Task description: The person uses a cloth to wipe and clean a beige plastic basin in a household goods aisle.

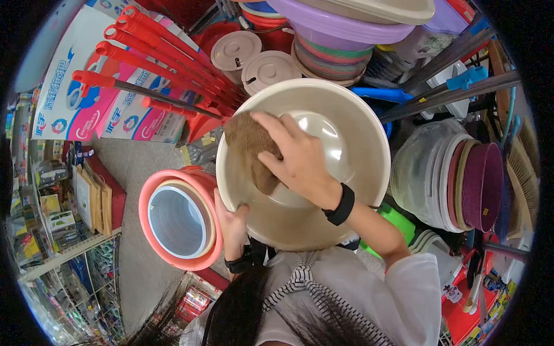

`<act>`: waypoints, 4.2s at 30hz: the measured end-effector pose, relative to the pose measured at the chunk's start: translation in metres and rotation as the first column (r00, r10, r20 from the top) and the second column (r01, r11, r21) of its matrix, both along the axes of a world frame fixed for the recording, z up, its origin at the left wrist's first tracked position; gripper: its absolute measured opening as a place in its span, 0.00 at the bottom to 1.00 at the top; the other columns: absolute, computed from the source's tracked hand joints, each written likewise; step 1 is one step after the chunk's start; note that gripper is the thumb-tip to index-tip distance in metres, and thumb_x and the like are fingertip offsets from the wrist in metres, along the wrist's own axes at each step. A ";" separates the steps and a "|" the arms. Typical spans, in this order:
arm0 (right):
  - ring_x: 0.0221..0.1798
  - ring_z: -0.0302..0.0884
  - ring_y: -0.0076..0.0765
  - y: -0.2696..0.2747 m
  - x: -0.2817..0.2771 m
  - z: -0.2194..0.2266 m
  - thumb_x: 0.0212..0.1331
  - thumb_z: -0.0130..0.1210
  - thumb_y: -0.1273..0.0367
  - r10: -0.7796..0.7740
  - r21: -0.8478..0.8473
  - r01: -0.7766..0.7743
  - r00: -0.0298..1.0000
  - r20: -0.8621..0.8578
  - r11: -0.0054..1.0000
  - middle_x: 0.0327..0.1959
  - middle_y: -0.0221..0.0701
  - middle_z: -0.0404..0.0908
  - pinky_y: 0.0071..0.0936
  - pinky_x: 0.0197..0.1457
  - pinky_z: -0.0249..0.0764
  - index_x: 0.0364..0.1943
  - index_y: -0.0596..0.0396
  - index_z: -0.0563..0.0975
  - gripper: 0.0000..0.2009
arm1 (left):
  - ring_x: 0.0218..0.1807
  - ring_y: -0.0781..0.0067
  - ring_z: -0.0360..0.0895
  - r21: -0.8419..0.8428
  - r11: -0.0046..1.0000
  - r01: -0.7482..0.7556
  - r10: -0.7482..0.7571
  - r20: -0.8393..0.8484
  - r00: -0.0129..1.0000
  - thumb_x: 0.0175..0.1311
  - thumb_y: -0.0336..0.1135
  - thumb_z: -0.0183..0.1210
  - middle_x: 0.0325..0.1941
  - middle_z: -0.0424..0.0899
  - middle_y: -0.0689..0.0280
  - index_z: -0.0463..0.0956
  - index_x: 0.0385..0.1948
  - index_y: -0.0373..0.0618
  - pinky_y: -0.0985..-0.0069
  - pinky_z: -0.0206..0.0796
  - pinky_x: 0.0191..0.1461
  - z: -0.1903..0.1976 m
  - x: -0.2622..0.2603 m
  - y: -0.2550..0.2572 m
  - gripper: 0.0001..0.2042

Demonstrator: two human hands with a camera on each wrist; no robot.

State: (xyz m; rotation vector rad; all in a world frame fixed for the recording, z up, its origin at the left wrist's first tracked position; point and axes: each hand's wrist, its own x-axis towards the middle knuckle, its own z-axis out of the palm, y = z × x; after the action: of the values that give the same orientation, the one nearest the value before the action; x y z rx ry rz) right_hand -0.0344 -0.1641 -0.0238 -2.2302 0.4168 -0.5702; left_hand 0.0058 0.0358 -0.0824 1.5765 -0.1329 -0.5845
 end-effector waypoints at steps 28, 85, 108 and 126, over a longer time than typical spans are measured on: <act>0.33 0.82 0.45 0.011 0.022 -0.015 0.50 0.65 0.60 0.082 -0.159 -0.082 0.997 -0.011 0.984 0.39 0.34 0.77 0.38 0.33 0.78 0.54 0.41 0.76 0.24 | 0.44 0.76 0.65 0.035 0.998 0.052 -0.055 0.069 0.996 0.44 0.16 0.45 0.39 0.66 0.65 0.63 0.45 0.38 0.80 0.61 0.51 0.009 -0.003 -0.007 0.20; 0.37 0.77 0.41 0.008 0.022 0.010 0.32 0.70 0.70 0.091 -0.395 -0.018 0.982 0.167 0.919 0.38 0.32 0.79 0.34 0.36 0.76 0.40 0.55 0.80 0.23 | 0.43 0.75 0.65 0.042 0.989 0.140 -0.146 0.192 0.970 0.46 0.14 0.44 0.36 0.65 0.64 0.62 0.42 0.37 0.80 0.60 0.51 0.030 -0.014 -0.027 0.18; 0.41 0.77 0.42 -0.051 0.035 -0.014 0.43 0.66 0.68 -0.323 -0.378 0.380 0.924 0.207 0.844 0.38 0.32 0.78 0.36 0.38 0.76 0.40 0.55 0.80 0.16 | 0.43 0.75 0.66 0.026 0.992 0.121 -0.124 0.149 0.981 0.45 0.15 0.45 0.38 0.67 0.64 0.64 0.42 0.36 0.78 0.62 0.52 0.012 -0.008 -0.021 0.18; 0.40 0.77 0.43 -0.082 0.015 -0.021 0.46 0.65 0.67 -0.467 -0.470 0.502 0.861 0.200 0.726 0.35 0.33 0.78 0.39 0.38 0.75 0.41 0.55 0.79 0.16 | 0.45 0.75 0.70 0.018 0.993 0.116 -0.118 0.131 0.984 0.45 0.17 0.45 0.40 0.71 0.65 0.64 0.46 0.37 0.79 0.64 0.52 -0.004 -0.007 -0.015 0.21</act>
State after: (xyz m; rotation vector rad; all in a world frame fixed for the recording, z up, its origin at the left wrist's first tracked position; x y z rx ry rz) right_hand -0.0194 -0.2459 -0.0451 -2.5942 0.9250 -1.1468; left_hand -0.0008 0.0207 -0.0865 1.6248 -0.3247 -0.5723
